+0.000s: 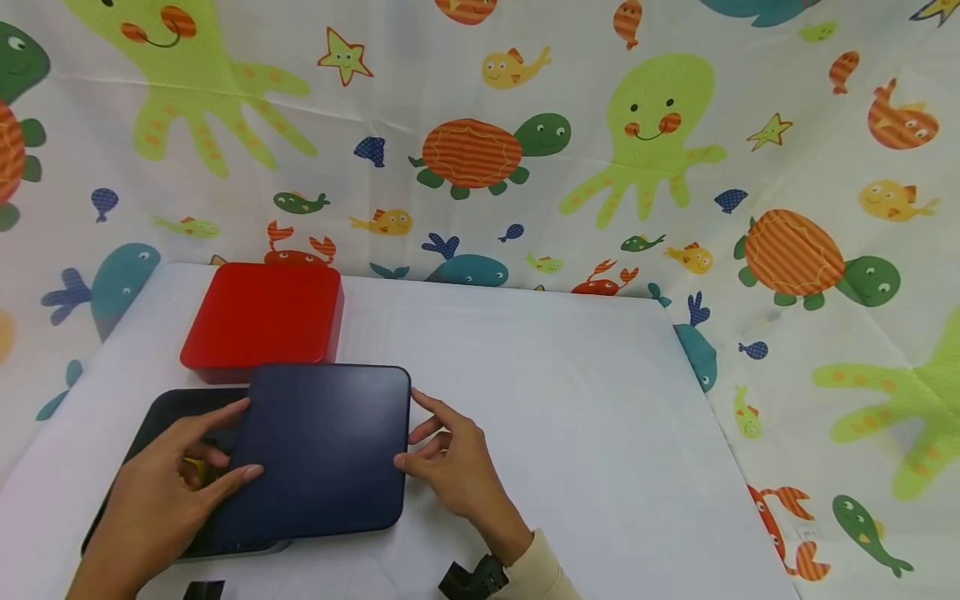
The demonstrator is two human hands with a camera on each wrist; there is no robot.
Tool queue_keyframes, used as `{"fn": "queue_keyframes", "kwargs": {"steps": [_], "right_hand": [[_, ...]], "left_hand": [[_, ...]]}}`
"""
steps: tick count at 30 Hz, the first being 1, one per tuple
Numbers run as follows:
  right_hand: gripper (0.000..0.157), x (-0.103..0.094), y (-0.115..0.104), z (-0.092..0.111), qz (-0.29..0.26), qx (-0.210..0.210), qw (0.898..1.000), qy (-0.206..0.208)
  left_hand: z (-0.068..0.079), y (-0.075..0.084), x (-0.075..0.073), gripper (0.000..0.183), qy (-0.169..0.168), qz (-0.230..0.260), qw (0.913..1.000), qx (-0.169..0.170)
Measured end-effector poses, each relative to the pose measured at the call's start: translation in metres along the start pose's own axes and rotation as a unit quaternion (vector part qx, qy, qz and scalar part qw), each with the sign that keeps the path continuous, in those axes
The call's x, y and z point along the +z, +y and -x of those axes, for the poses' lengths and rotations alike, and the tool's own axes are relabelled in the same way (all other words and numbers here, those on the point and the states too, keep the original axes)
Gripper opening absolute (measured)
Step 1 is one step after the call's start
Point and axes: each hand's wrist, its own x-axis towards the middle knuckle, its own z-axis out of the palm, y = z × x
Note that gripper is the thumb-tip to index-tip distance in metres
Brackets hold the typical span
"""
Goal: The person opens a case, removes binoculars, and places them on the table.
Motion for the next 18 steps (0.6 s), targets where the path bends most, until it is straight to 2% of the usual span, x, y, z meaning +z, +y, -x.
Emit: {"fn": "queue_keyframes", "kwargs": {"steps": [11, 18], "right_hand": [[0.081, -0.045, 0.014, 0.011, 0.029, 0.012, 0.999, 0.035], [0.081, -0.063, 0.018, 0.015, 0.040, 0.019, 0.998, 0.049]], "left_hand": [[-0.007, 0.034, 0.031, 0.088, -0.049, 0.034, 0.9974, 0.039], [-0.009, 0.052, 0.045, 0.086, -0.051, 0.058, 0.9957, 0.051]]}}
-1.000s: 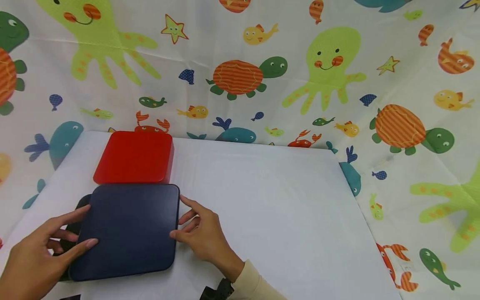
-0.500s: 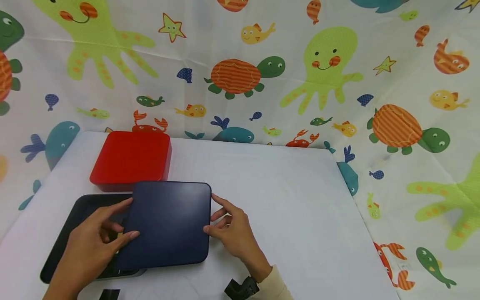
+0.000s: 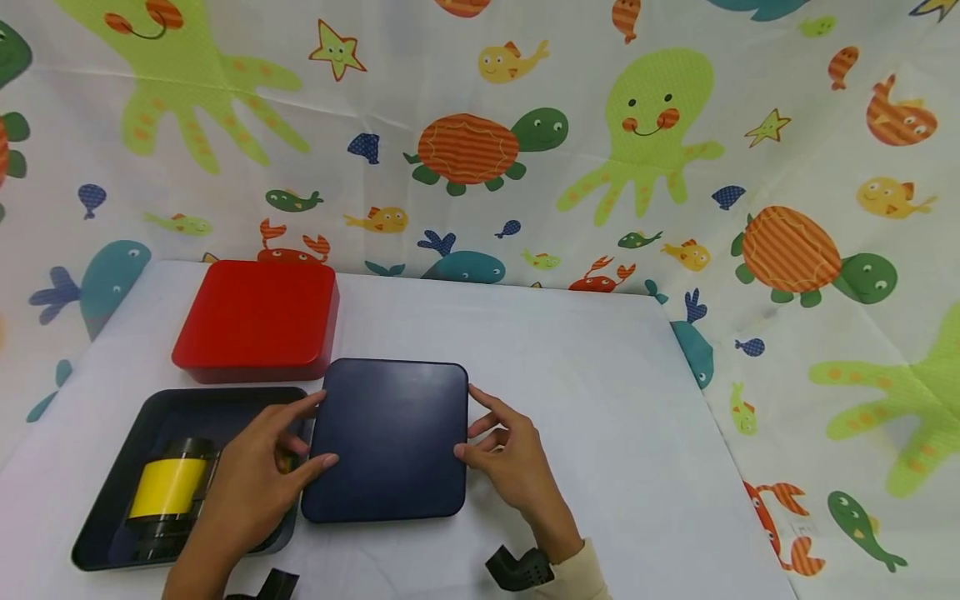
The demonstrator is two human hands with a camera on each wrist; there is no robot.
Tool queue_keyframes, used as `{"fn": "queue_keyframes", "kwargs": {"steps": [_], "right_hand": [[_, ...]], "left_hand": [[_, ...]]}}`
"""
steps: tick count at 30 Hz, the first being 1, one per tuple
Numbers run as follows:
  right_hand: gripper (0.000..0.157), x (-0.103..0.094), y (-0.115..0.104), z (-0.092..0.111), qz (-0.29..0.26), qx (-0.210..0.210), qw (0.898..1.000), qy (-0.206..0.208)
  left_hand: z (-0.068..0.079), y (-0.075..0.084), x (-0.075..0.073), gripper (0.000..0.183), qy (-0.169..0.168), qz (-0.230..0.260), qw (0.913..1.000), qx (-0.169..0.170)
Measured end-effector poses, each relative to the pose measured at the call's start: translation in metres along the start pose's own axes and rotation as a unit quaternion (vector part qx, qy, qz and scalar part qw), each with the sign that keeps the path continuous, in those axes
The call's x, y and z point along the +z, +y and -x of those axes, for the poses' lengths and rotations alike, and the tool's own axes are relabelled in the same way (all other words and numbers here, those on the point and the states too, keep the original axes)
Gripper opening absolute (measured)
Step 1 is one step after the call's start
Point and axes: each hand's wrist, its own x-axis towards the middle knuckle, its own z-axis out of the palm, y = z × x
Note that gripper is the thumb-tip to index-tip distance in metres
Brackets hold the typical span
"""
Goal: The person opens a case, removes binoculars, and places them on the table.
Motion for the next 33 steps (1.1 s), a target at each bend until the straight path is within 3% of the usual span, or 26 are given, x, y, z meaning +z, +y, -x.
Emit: {"fn": "queue_keyframes", "kwargs": {"steps": [17, 33], "right_hand": [[0.081, -0.027, 0.025, 0.006, 0.057, 0.040, 0.997, 0.035], [0.079, -0.029, 0.041, 0.002, 0.119, 0.043, 0.991, 0.036]], "left_hand": [[-0.012, 0.027, 0.044, 0.087, -0.025, 0.005, 0.9997, 0.001], [-0.014, 0.026, 0.070, 0.082, -0.023, -0.003, 0.9997, -0.011]]}}
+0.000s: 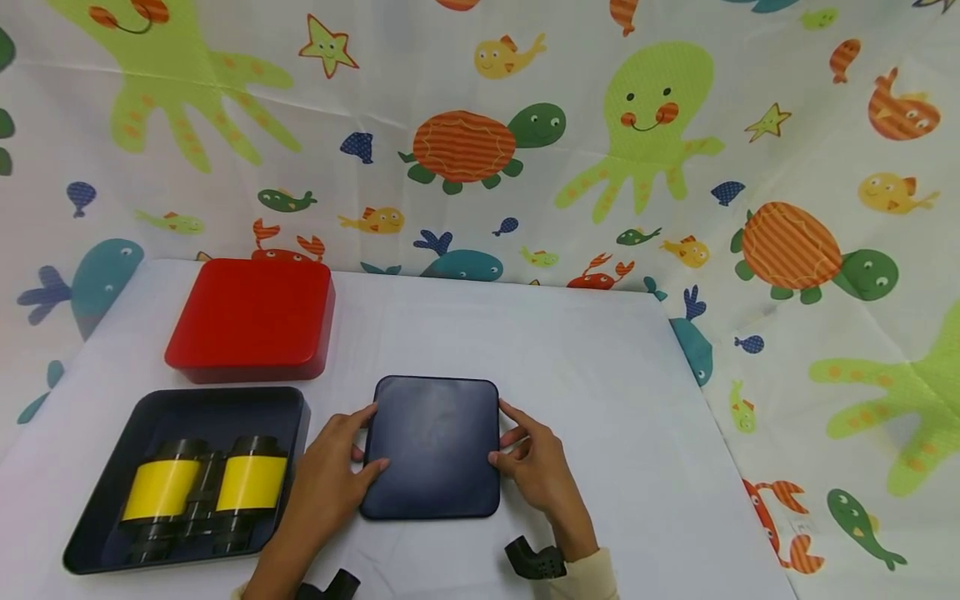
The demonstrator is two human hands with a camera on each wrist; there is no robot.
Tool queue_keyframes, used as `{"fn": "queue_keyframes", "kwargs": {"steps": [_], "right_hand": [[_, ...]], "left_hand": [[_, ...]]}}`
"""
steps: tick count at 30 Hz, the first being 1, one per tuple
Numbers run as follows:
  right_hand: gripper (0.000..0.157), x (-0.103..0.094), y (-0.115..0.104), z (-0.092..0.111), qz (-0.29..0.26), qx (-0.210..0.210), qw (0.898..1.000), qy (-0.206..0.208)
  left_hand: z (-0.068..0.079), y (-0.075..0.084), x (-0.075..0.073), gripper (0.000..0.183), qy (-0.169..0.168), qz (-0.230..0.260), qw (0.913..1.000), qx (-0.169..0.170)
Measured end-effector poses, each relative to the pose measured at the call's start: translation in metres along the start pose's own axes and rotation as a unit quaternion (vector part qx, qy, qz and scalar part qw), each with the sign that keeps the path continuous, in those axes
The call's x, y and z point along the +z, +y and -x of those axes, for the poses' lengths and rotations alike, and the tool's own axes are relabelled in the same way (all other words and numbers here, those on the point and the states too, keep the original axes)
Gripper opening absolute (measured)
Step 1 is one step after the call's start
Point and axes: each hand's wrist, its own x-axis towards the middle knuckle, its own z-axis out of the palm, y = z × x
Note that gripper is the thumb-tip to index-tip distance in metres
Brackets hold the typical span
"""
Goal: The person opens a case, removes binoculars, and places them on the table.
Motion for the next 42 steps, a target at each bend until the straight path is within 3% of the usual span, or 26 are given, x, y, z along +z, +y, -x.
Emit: {"fn": "queue_keyframes", "kwargs": {"steps": [8, 18, 24, 30, 35, 42], "right_hand": [[0.075, 0.003, -0.001, 0.000, 0.012, -0.006, 1.000, 0.000], [0.065, 0.007, 0.000, -0.001, 0.046, -0.001, 0.999, 0.016], [0.065, 0.010, -0.004, 0.000, 0.058, -0.004, 0.998, 0.030], [0.066, 0.018, -0.016, 0.001, 0.054, -0.025, 0.997, 0.058], [0.065, 0.025, -0.034, 0.000, 0.045, -0.056, 0.996, 0.049], [0.064, 0.041, -0.060, 0.000, 0.028, -0.080, 0.996, 0.007]], "left_hand": [[0.000, -0.005, 0.006, 0.078, -0.015, 0.000, 0.9998, -0.013], [0.002, -0.008, 0.011, 0.078, 0.018, -0.028, 0.9992, 0.024], [0.003, -0.007, 0.011, 0.078, 0.020, -0.027, 0.9988, 0.035], [0.008, 0.008, -0.011, 0.076, -0.025, -0.007, 0.9991, 0.034], [0.013, 0.016, -0.033, 0.073, -0.075, 0.010, 0.9962, 0.044], [0.019, 0.010, -0.064, 0.080, -0.074, 0.006, 0.9958, 0.054]]}}
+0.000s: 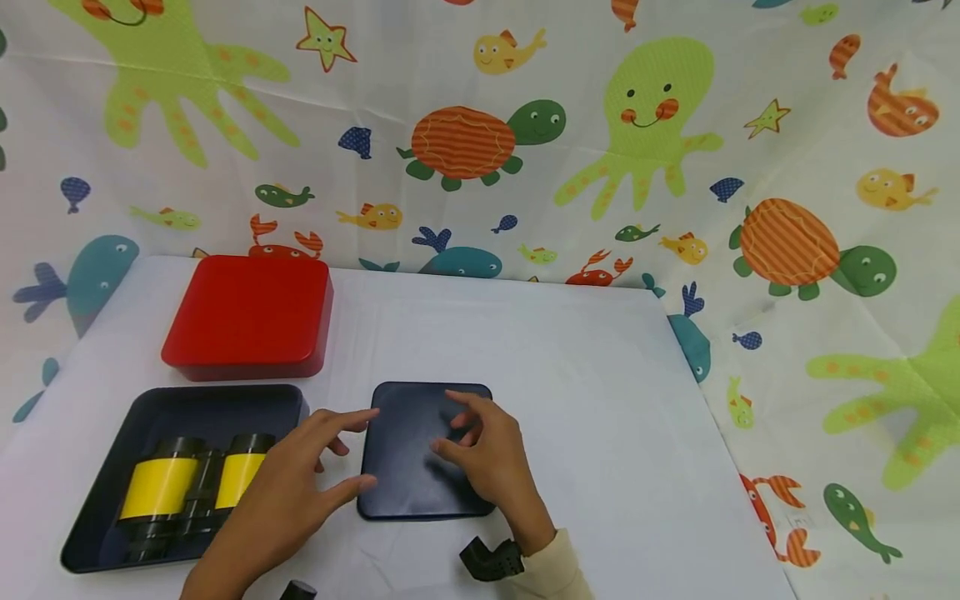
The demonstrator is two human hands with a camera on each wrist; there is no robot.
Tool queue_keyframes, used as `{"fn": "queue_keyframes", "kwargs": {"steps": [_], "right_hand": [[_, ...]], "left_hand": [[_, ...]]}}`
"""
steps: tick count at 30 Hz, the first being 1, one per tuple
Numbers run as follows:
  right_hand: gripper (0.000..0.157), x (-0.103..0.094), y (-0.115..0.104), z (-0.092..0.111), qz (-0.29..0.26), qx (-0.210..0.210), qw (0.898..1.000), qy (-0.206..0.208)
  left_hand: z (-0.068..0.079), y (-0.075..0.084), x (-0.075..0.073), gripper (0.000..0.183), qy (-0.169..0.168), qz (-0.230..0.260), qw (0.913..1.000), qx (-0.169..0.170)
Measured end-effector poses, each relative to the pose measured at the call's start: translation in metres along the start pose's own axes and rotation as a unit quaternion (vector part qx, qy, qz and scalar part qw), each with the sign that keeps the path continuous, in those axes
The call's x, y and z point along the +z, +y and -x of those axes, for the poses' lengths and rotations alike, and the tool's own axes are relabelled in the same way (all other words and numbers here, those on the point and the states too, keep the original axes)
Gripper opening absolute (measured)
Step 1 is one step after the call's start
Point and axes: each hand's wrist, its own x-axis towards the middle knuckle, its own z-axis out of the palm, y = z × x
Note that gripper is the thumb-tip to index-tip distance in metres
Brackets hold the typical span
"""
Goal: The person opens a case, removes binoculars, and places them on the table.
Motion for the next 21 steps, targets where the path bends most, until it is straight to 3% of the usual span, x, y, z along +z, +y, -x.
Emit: {"fn": "queue_keyframes", "kwargs": {"steps": [6, 14, 21], "right_hand": [[0.065, 0.017, -0.018, -0.004, -0.014, -0.040, 0.999, -0.032], [0.069, 0.040, -0.042, -0.011, 0.039, -0.098, 0.992, -0.065], [0.075, 0.061, -0.065, -0.014, 0.060, -0.114, 0.986, -0.106]], "left_hand": [[0.006, -0.025, -0.029, 0.086, 0.029, -0.035, 0.9989, -0.012], [0.021, -0.065, -0.062, 0.097, 0.044, -0.076, 0.9940, -0.066], [0.032, -0.099, -0.081, 0.103, 0.032, -0.105, 0.9860, -0.125]]}}
